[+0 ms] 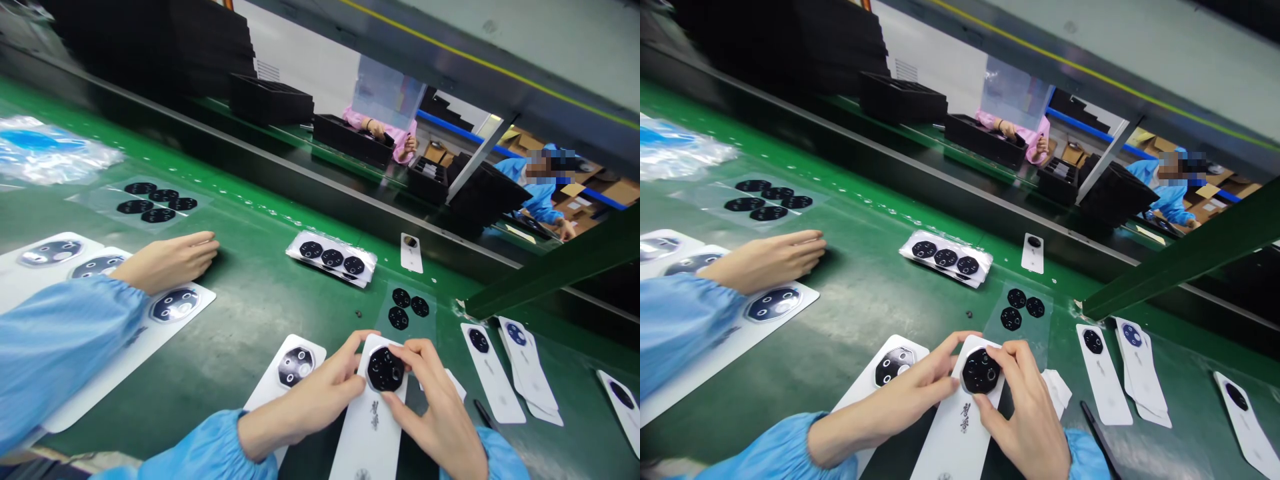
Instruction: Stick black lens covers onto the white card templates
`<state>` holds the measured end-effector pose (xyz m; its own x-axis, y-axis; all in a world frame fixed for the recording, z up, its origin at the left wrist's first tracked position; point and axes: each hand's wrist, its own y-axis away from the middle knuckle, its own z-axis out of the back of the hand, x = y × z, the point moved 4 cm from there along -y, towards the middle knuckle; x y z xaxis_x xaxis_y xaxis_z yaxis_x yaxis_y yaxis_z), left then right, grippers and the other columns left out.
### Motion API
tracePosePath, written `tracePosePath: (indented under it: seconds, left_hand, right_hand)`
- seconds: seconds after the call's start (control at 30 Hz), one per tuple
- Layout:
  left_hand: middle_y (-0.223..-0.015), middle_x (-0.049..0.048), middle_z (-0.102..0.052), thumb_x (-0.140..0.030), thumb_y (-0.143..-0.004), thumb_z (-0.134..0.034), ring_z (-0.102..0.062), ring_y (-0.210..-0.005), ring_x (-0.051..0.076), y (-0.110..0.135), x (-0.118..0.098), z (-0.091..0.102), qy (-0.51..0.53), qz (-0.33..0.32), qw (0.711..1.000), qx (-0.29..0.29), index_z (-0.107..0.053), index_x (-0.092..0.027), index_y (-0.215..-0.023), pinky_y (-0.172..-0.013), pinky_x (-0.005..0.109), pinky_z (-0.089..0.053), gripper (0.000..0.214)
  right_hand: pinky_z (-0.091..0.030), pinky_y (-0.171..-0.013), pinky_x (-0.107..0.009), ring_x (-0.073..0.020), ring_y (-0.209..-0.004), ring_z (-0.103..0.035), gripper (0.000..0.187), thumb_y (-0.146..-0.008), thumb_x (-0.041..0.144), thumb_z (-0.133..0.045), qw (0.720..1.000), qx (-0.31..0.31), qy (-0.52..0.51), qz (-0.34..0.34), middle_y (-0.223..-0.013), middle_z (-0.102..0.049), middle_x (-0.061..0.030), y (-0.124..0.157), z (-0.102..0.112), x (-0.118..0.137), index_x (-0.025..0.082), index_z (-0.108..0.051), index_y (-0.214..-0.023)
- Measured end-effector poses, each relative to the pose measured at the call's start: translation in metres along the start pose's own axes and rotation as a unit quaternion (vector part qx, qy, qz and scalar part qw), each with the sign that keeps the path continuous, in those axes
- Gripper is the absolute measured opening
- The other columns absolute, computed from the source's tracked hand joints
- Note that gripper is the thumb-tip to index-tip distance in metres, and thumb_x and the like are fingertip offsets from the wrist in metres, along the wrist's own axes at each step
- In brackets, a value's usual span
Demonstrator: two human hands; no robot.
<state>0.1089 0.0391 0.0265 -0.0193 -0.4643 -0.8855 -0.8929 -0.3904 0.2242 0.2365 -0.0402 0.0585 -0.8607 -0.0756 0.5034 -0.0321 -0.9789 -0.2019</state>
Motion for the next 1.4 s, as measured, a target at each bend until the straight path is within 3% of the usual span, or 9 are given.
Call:
tracePosePath:
  seconds: [0.93, 1.4]
  left_hand:
    - [-0.076, -0.0032, -0.051, -0.019, -0.081, -0.045, -0.046, -0.060, 0.010, -0.0009, 0.0024, 0.0009, -0.023, -0.001, 1.000, -0.004, -0.030, -0.026, -0.129, -0.052, 0.021, -0.030, 0.051]
    - [-0.082, -0.0035, -0.056, -0.013, -0.077, -0.043, -0.047, -0.062, 0.011, -0.0007, 0.0008, 0.0005, -0.058, 0.026, 0.998, -0.026, -0.032, -0.027, -0.131, -0.058, 0.023, -0.034, 0.056]
  right_hand:
    - [-0.053, -0.078, -0.034, -0.0225, -0.096, -0.055, 0.039, -0.085, 0.020, -0.053, 1.000, 0.019, 0.006, -0.007, -0.105, -0.046, -0.0075, 0.0009, -0.0020, -0.0018, 0.025, -0.043, -0.122]
    - [-0.052, -0.068, -0.033, -0.0210, -0.083, -0.056, 0.042, -0.081, 0.011, -0.057, 1.000, 0.003, 0.014, 0.005, -0.096, -0.049, -0.0057, -0.0005, -0.0004, 0.0015, 0.025, -0.048, -0.120]
